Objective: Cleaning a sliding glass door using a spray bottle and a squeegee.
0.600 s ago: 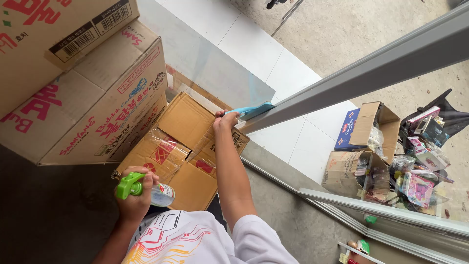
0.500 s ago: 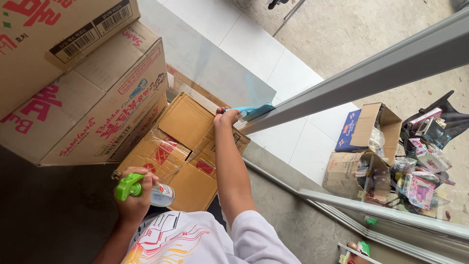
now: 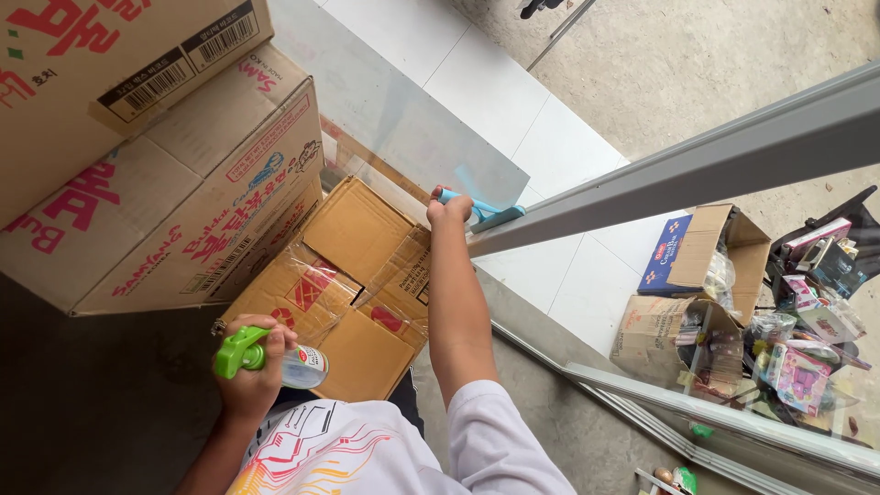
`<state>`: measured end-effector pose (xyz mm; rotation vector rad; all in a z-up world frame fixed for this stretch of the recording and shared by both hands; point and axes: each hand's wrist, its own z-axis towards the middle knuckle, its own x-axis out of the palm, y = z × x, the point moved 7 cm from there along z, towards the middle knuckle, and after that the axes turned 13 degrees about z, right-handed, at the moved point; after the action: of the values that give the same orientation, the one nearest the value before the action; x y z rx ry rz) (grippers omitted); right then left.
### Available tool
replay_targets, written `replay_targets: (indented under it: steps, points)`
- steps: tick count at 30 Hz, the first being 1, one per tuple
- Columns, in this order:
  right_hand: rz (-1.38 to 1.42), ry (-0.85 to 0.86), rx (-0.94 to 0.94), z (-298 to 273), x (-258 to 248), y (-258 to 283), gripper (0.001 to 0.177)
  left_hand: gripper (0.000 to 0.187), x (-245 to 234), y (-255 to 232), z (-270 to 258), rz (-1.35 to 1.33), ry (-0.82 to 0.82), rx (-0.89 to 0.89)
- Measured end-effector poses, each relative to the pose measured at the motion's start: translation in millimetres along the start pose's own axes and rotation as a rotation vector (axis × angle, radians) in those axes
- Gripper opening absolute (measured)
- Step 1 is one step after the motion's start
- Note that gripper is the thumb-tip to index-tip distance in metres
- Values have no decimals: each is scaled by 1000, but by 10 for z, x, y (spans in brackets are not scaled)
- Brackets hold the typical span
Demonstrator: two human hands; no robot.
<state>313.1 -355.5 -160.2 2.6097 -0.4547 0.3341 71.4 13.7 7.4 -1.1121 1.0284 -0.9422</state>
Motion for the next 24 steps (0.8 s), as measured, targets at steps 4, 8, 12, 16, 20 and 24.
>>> replay_targets:
  steps: [4, 8, 12, 16, 20, 24]
  points:
    - [-110, -38, -70, -169, -153, -18, 28, 10, 28, -25, -8, -1, 4, -4]
    - [-275, -16, -144, -273, -340, -3, 37, 9, 70, -25, 3, 4, 21, -19]
    - [-346, 18, -181, -418, -379, 18, 33, 8, 77, -20, -19, 13, 28, -14]
    - [-362, 56, -122, -373, -289, -211, 37, 8, 71, -20, -15, 0, 23, -25]
    - [-472, 130, -4, -494, -257, -733, 33, 10, 9, -10, -28, -22, 3, -17]
    - [-677, 408, 44, -741, -204, -1211, 42, 10, -86, -55, 4, 30, -23, -3]
